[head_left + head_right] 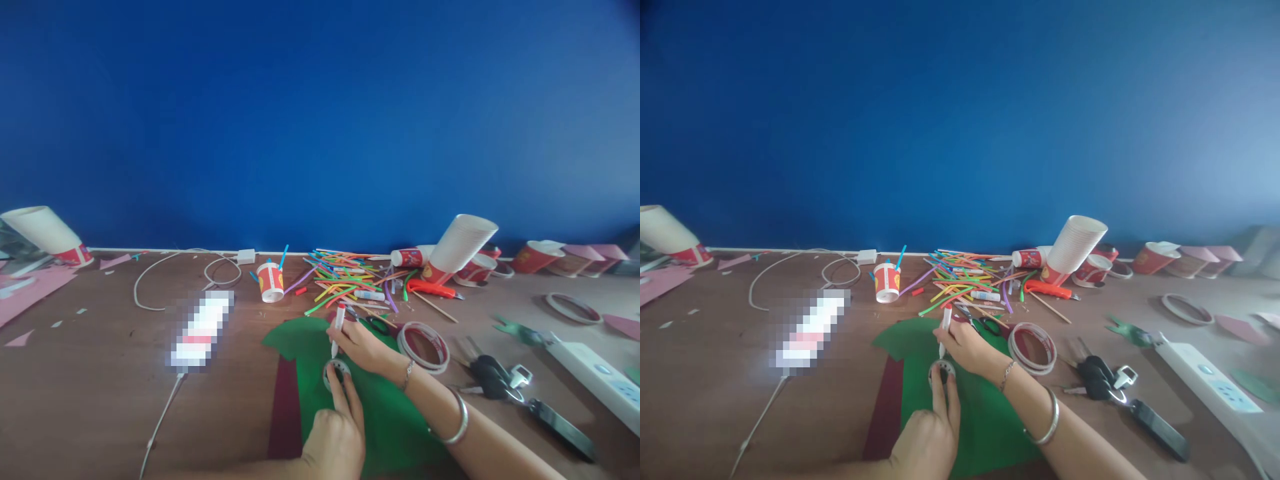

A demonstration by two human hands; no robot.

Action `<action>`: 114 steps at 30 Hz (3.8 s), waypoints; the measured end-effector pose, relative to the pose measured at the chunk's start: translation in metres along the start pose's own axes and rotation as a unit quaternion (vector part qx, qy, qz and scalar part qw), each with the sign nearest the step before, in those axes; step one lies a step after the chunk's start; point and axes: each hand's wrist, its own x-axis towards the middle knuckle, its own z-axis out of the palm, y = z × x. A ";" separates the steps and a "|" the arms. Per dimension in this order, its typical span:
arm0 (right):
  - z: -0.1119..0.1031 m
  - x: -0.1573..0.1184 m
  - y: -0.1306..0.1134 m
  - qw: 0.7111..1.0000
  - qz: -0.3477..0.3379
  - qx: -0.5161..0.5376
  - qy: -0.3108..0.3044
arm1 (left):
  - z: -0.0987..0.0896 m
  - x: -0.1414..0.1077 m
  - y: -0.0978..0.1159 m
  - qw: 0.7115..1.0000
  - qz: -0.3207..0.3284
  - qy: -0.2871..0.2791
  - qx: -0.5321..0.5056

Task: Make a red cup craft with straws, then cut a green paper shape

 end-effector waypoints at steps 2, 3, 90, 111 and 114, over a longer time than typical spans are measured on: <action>0.001 -0.009 0.002 0.999 0.009 0.033 0.020 | -0.004 0.003 -0.004 0.999 0.027 -0.022 -0.002; 0.001 -0.013 0.003 0.998 0.013 0.050 0.029 | -0.006 0.005 -0.007 0.999 0.041 -0.033 -0.005; 0.069 -0.077 -0.080 0.937 0.019 -0.344 -0.051 | -0.040 0.094 -0.099 0.895 0.422 -0.071 -0.123; 0.009 -0.101 -0.009 0.993 0.042 0.100 -0.042 | -0.045 0.094 -0.101 0.892 0.426 -0.099 -0.112; 0.005 -0.097 0.001 0.986 0.056 0.153 -0.049 | -0.045 0.094 -0.100 0.893 0.423 -0.104 -0.113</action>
